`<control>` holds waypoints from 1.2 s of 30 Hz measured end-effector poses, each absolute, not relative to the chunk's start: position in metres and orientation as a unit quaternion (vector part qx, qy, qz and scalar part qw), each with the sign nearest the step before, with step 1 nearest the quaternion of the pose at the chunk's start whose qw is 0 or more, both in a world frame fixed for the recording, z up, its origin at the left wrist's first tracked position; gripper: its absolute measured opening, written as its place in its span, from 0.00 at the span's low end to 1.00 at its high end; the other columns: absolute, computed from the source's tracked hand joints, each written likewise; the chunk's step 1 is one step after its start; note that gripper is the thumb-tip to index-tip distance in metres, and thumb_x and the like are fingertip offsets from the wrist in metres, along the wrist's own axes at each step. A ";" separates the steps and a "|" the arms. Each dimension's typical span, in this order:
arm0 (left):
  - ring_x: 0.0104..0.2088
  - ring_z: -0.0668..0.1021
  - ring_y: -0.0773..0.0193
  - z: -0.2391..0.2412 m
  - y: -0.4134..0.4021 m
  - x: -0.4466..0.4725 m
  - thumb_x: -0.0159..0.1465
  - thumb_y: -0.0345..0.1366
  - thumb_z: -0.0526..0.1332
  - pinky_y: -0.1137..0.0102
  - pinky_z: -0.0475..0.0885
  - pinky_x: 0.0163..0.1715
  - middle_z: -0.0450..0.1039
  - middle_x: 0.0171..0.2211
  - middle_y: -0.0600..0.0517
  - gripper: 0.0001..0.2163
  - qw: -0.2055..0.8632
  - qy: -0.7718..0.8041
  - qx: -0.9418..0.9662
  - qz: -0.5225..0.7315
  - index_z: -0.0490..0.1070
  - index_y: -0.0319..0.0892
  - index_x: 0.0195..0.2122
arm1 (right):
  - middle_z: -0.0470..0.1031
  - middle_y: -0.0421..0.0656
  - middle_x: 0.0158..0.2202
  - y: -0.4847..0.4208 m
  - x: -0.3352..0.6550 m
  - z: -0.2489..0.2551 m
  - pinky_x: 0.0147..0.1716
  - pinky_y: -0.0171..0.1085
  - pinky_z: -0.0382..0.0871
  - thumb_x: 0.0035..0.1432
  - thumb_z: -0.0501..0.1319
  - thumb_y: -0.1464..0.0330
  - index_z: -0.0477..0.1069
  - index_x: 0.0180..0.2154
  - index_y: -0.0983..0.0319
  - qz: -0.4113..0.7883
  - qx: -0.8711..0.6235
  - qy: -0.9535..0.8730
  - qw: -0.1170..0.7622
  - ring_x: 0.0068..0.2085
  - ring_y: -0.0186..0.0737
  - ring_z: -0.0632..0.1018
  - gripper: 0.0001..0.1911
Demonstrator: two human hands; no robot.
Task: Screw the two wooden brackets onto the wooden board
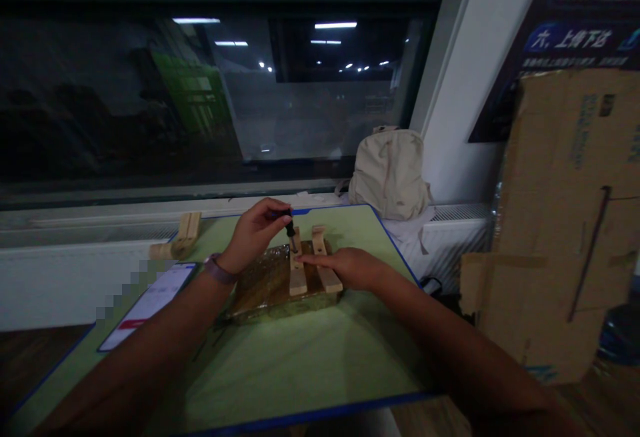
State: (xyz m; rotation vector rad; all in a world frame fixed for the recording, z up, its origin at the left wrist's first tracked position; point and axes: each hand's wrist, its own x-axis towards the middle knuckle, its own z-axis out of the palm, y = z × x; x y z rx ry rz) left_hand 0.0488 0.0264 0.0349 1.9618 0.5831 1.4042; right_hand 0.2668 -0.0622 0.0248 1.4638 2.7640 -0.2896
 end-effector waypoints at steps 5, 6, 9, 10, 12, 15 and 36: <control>0.37 0.74 0.65 0.036 0.027 0.050 0.57 0.36 0.68 0.70 0.70 0.38 0.70 0.33 0.53 0.06 0.281 0.224 0.744 0.564 0.72 0.42 0.31 | 0.75 0.42 0.29 -0.064 0.265 0.029 0.30 0.33 0.60 0.59 0.57 0.75 0.57 0.66 0.49 -0.102 0.475 0.874 -0.003 0.28 0.39 0.73 0.35; 0.36 0.74 0.65 0.037 0.027 0.049 0.58 0.36 0.68 0.70 0.70 0.38 0.70 0.33 0.53 0.06 0.285 0.223 0.743 0.562 0.72 0.42 0.31 | 0.76 0.42 0.29 -0.065 0.265 0.030 0.30 0.33 0.59 0.59 0.57 0.75 0.57 0.66 0.49 -0.099 0.476 0.874 -0.001 0.28 0.39 0.73 0.35; 0.38 0.76 0.65 0.037 0.028 0.049 0.60 0.35 0.66 0.69 0.71 0.41 0.73 0.35 0.52 0.04 0.312 0.218 0.744 0.550 0.73 0.42 0.34 | 0.76 0.41 0.29 -0.065 0.264 0.030 0.29 0.32 0.58 0.60 0.56 0.75 0.56 0.66 0.47 -0.083 0.480 0.874 0.006 0.28 0.39 0.73 0.35; 0.38 0.76 0.65 0.037 0.028 0.049 0.61 0.35 0.65 0.68 0.72 0.42 0.74 0.35 0.51 0.04 0.320 0.216 0.743 0.547 0.73 0.42 0.35 | 0.76 0.41 0.29 -0.064 0.264 0.029 0.28 0.32 0.57 0.61 0.56 0.75 0.55 0.66 0.46 -0.076 0.480 0.874 0.010 0.28 0.39 0.73 0.35; 0.39 0.77 0.65 0.036 0.028 0.050 0.62 0.36 0.64 0.67 0.72 0.44 0.75 0.36 0.50 0.04 0.334 0.213 0.740 0.543 0.73 0.41 0.36 | 0.76 0.41 0.29 -0.064 0.264 0.028 0.28 0.32 0.56 0.62 0.56 0.73 0.55 0.66 0.45 -0.063 0.481 0.875 0.015 0.27 0.38 0.73 0.34; 0.38 0.76 0.65 0.034 0.026 0.052 0.59 0.36 0.66 0.69 0.74 0.42 0.73 0.36 0.51 0.06 0.326 0.209 0.735 0.557 0.73 0.41 0.35 | 0.78 0.42 0.32 -0.063 0.264 0.028 0.29 0.33 0.57 0.63 0.57 0.71 0.56 0.66 0.47 -0.068 0.479 0.875 0.010 0.27 0.38 0.73 0.32; 0.41 0.77 0.64 0.032 0.026 0.053 0.59 0.37 0.67 0.70 0.75 0.40 0.73 0.39 0.50 0.07 0.260 0.221 0.746 0.572 0.75 0.42 0.36 | 0.77 0.42 0.30 -0.060 0.265 0.026 0.29 0.32 0.60 0.61 0.56 0.76 0.53 0.67 0.48 -0.068 0.476 0.876 0.031 0.30 0.41 0.77 0.37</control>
